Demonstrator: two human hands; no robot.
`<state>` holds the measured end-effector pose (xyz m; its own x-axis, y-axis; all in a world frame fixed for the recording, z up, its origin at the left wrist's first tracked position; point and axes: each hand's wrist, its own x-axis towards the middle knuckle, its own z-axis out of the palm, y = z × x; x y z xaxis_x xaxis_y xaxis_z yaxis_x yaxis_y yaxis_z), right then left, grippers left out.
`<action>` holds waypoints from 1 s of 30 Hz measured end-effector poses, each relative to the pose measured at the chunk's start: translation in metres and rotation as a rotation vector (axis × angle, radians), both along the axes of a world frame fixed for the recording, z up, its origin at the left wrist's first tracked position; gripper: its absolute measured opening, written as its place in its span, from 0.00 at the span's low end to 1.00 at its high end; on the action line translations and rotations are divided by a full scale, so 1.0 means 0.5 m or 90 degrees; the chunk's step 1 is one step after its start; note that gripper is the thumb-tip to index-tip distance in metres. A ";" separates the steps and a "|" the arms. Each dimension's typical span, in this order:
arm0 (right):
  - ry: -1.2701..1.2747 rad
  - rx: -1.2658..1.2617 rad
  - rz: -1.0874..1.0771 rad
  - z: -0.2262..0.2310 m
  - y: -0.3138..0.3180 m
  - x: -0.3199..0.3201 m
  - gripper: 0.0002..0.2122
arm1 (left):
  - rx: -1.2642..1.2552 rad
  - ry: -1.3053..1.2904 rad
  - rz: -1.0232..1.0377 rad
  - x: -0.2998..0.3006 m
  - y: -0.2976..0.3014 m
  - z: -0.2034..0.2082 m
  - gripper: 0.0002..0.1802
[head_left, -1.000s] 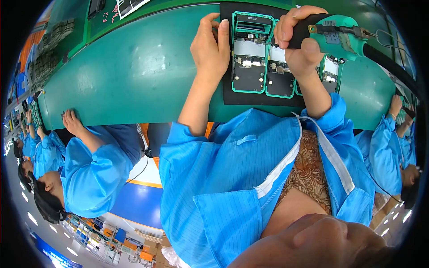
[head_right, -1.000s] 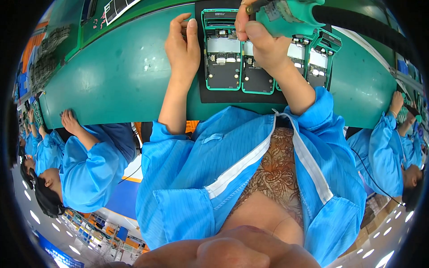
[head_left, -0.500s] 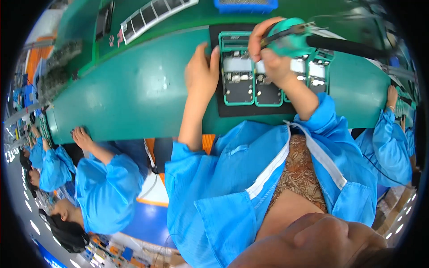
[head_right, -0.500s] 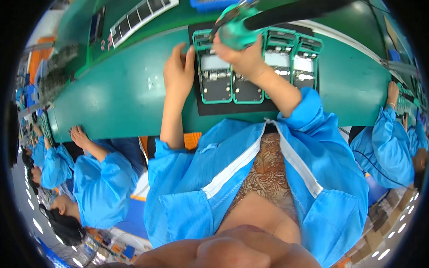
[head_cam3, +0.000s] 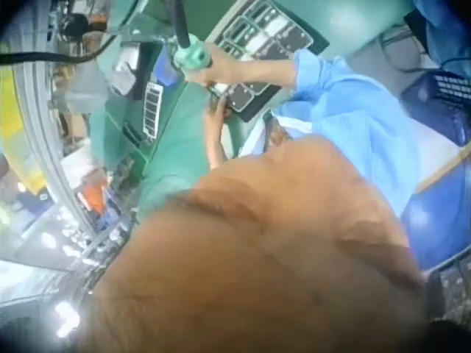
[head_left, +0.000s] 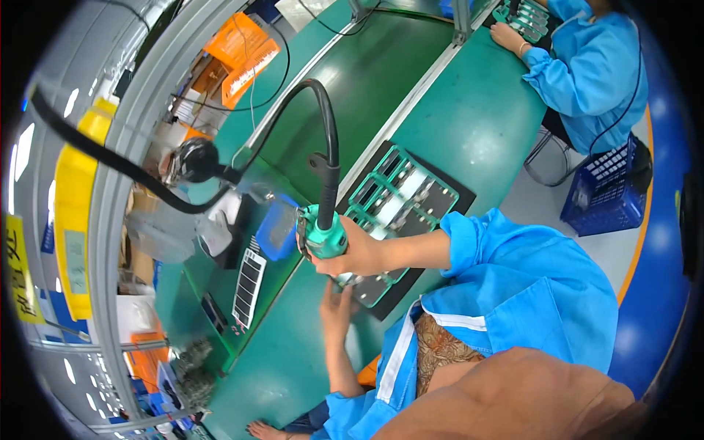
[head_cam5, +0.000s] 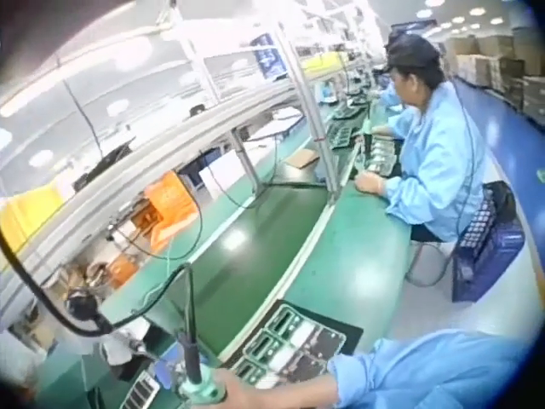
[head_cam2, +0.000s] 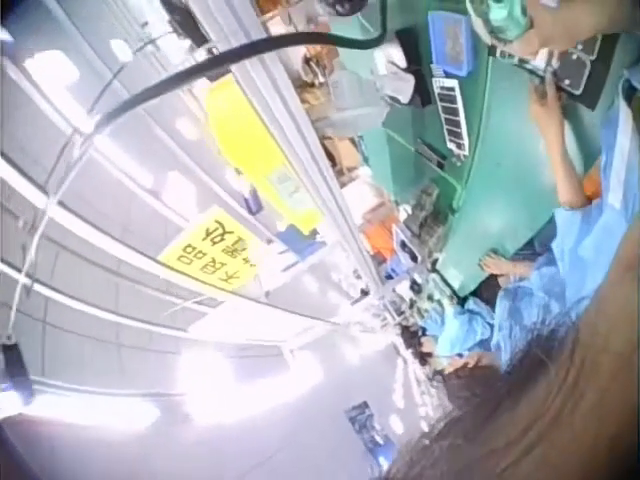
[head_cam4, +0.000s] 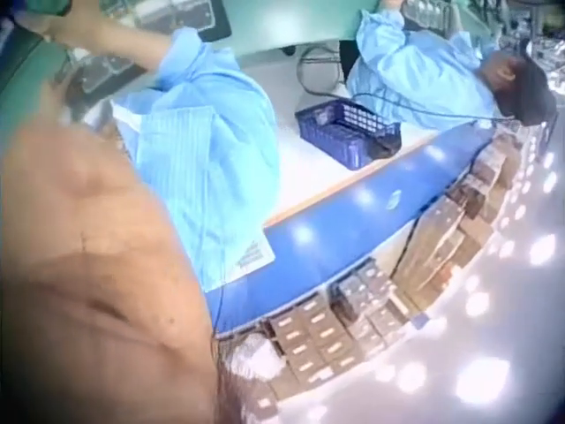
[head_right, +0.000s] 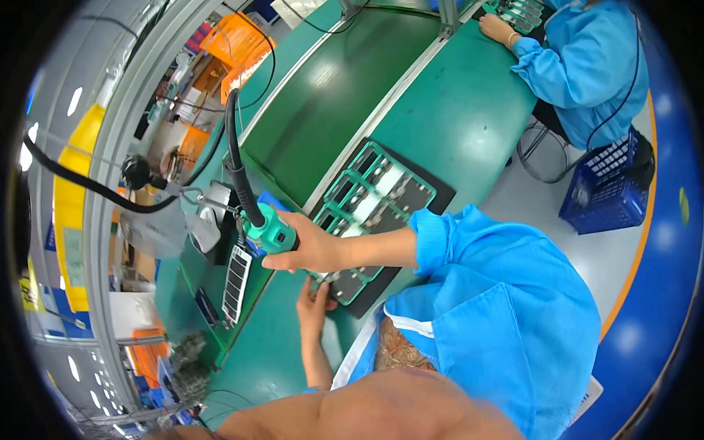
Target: The person assembles electronic components and plastic housings onto circuit boards by driving screws with an electric screwdriver.
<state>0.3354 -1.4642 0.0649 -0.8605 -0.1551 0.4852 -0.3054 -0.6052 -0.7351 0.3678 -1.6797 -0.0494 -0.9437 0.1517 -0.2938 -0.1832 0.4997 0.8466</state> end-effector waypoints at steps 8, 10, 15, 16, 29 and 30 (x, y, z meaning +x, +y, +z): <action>0.027 -0.006 -0.036 0.066 -0.154 0.021 0.20 | 0.298 -0.186 -0.217 -0.104 0.111 -0.041 0.47; 0.035 -0.057 -0.022 0.012 -0.357 0.001 0.19 | 0.380 -0.294 -0.241 -0.148 -0.036 -0.118 0.50; 0.044 -0.036 -0.021 0.039 -0.477 0.012 0.24 | 0.486 -0.351 -0.358 -0.168 -0.020 -0.060 0.51; 0.038 -0.059 -0.028 0.049 -0.486 0.017 0.23 | 0.496 -0.379 -0.367 -0.169 -0.007 -0.053 0.51; 0.000 -0.068 -0.071 0.071 -0.602 0.016 0.26 | 0.573 -0.203 -0.336 -0.104 -0.194 -0.168 0.36; 0.002 -0.075 -0.097 0.057 -0.606 0.008 0.24 | 0.583 -0.194 -0.292 -0.086 -0.228 -0.170 0.36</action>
<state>0.3394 -1.7671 0.0932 -0.8683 0.0342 0.4948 -0.4017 -0.6336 -0.6612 0.3247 -1.7937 -0.1343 -0.6471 0.7557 -0.1013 -0.4062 -0.2291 0.8846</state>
